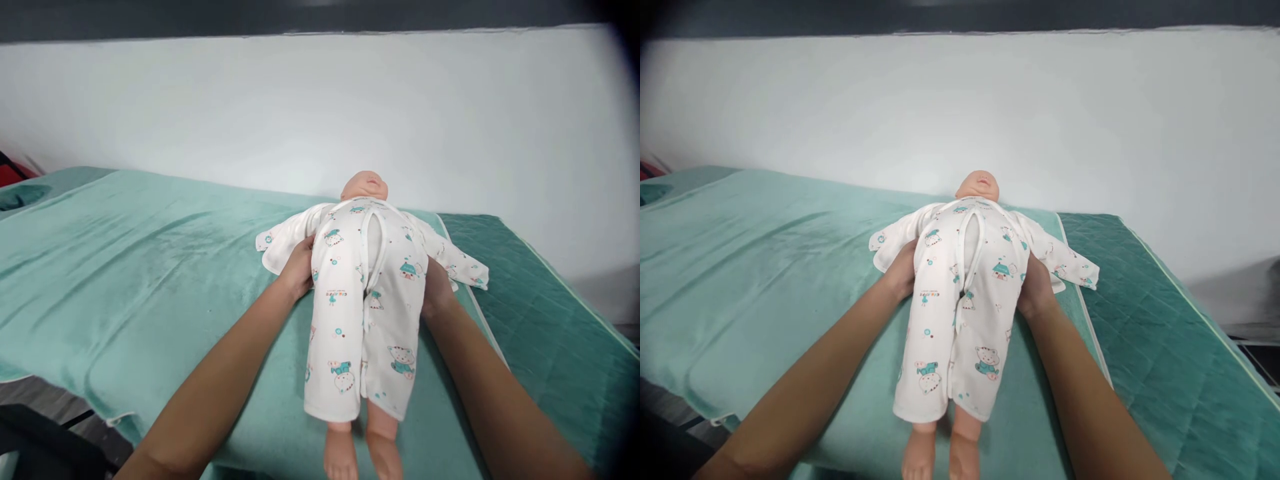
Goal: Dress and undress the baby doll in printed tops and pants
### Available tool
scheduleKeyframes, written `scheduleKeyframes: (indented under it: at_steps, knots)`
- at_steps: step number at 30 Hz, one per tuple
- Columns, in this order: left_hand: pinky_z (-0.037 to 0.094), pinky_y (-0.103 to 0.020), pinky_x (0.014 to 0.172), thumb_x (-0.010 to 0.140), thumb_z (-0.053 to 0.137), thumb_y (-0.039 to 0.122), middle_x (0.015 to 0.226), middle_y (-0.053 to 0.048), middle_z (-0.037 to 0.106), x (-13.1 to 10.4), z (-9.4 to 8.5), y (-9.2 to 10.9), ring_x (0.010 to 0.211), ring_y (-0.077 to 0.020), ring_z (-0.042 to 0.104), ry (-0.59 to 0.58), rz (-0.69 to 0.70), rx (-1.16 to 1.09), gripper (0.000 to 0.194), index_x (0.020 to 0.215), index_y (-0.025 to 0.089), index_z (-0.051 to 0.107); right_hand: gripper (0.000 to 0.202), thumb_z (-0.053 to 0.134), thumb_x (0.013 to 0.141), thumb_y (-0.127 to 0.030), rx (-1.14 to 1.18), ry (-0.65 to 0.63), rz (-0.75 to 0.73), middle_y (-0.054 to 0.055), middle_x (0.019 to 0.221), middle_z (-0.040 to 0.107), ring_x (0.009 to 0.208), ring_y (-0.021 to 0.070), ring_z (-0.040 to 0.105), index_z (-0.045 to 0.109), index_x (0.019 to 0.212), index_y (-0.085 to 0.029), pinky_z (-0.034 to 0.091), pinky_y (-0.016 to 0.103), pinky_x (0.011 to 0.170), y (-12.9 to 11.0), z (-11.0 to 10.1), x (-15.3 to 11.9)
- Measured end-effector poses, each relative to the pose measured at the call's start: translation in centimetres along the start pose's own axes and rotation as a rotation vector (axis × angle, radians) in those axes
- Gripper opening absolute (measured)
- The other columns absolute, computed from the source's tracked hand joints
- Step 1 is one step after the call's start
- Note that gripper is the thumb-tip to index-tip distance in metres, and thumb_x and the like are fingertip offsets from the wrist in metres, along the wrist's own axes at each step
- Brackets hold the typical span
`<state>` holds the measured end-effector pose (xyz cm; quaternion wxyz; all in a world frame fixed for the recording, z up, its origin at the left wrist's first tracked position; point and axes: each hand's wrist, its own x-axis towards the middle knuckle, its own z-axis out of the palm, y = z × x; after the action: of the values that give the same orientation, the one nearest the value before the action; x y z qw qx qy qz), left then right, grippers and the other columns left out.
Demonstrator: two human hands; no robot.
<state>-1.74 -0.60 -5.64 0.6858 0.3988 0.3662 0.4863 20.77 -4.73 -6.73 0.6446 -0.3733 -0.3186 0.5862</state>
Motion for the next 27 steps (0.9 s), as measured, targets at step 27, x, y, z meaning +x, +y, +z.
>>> scheduleKeyframes:
  at_steps: [27]
  knots:
    - [0.057, -0.035, 0.085, 0.073, 0.071, 0.017, 0.101, -0.009, 0.076, -0.1, -0.1, 0.0, 0.085, -0.0201, 0.070, -0.057, -0.008, 0.039, 0.037, 0.110, 0.017, 0.069, 0.035, 0.061, 0.087, -0.041, 0.057, -0.100, 0.084, -0.002, 0.129, 0.068, 0.129, 0.0210, 0.058, 0.068, 0.118, -0.027, 0.047, 0.034, 0.109, -0.8, 2.2, -0.5]
